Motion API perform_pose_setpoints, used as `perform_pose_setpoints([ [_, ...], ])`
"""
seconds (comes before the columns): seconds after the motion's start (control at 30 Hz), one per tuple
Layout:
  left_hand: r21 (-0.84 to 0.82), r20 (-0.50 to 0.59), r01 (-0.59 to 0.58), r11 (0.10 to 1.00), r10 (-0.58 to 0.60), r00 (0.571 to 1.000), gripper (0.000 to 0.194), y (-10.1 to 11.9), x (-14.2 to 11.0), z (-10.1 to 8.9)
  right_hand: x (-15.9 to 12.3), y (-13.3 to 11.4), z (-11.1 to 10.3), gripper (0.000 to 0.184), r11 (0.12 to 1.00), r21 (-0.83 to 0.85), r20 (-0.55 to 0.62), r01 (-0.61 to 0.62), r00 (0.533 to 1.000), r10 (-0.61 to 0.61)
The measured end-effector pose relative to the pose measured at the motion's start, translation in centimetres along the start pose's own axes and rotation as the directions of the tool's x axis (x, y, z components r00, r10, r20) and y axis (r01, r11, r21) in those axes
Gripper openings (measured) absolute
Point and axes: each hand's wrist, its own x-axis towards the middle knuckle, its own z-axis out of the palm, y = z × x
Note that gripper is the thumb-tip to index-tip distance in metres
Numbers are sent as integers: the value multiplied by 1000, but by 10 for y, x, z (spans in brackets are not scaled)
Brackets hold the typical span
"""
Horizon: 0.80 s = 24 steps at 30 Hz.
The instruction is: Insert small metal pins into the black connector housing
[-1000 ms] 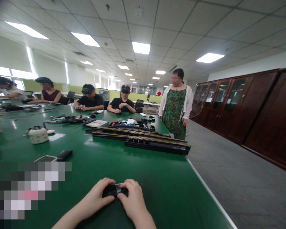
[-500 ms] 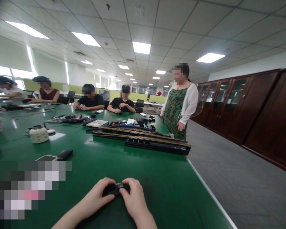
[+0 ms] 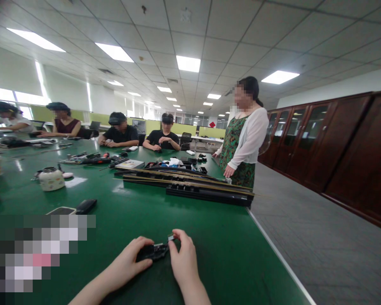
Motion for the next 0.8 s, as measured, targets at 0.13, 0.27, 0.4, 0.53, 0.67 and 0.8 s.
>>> perform_pose_setpoints([
  [0.13,-5,-3,8,1000,-8,1000,33,1,-1,0,1,0,-2,28,1000,-17,-29,-7,1000,7],
  [0.27,-4,1,14,1000,-14,1000,34,2,-2,0,1,-1,-5,28,1000,-15,-53,-3,999,2],
  [0.4,-1,0,16,1000,-16,1000,35,3,-2,0,1,-2,-7,29,999,-37,-55,-20,998,18],
  [0.53,-10,0,7,1000,-7,1000,36,1,-2,0,0,-3,-9,30,998,-59,-58,-19,998,15],
  [0.67,-14,-3,9,1000,-9,1000,35,2,-2,0,0,-2,-9,28,997,-79,-74,4,997,-10],
  [0.8,-16,2,14,1000,-14,1000,35,6,-3,-1,1,-2,-8,29,996,-89,-63,0,998,-5],
])
